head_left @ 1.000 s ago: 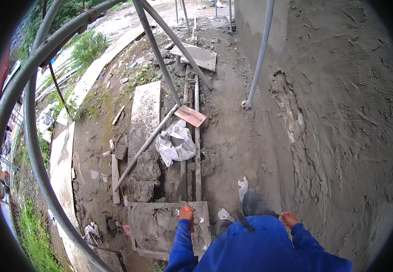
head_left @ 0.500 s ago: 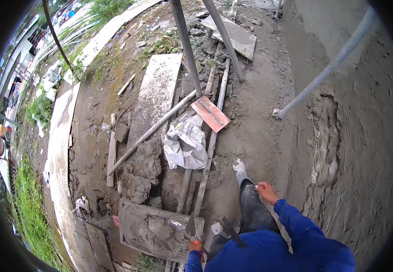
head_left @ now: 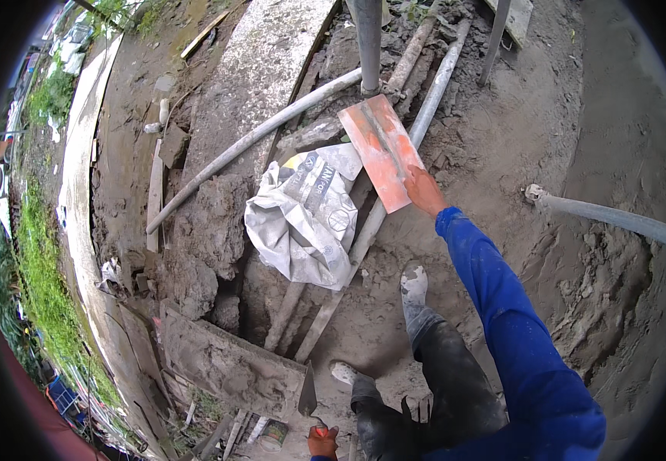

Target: The person smooths wet cement on a wall using a sponge and trowel. They repeatedly apply and level the cement, occasionally dipping the sponge in water and scraping excess material from the trowel.

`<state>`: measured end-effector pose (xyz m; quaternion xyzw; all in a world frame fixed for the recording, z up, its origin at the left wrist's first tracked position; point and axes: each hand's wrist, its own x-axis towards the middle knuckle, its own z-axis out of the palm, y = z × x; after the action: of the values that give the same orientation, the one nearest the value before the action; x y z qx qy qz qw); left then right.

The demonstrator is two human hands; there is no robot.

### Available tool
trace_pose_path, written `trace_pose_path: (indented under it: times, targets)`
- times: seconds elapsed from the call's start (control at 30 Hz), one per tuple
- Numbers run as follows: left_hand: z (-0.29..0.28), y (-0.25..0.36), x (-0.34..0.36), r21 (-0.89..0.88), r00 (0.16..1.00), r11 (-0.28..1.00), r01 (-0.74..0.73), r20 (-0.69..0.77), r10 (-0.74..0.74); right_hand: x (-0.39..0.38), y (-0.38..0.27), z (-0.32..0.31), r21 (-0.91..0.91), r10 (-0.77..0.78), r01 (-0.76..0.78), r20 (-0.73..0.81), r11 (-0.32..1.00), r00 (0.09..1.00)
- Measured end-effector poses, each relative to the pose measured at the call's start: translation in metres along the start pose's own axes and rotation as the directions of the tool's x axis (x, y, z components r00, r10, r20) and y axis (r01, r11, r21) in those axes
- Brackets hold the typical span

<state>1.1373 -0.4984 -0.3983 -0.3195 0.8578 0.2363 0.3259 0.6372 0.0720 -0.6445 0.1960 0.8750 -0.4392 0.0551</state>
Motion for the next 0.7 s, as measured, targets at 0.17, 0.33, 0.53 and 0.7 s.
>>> trace_pose_path:
  times: [0.17,0.33,0.53,0.7]
  targets:
    - [0.053,0.042,-0.008,0.017,0.983,0.988,0.153,0.103,-0.153,0.060,0.002,0.009,-0.021,0.022,-0.025,-0.130,0.999,0.991]
    - [0.012,0.110,-0.013,0.134,0.962,0.981,0.137,0.219,-0.165,-0.017,0.016,-0.001,0.155,0.293,-0.271,-0.146,0.950,0.945]
    - [-0.050,0.091,0.035,0.540,0.919,0.811,-0.227,0.393,-0.004,-0.240,-0.019,-0.102,0.253,0.542,-0.519,-0.026,0.816,0.840]
    - [-0.097,0.102,0.081,0.526,0.916,0.771,-0.359,0.357,0.183,-0.429,0.020,-0.133,-0.184,0.599,-0.608,-0.107,0.773,0.794]
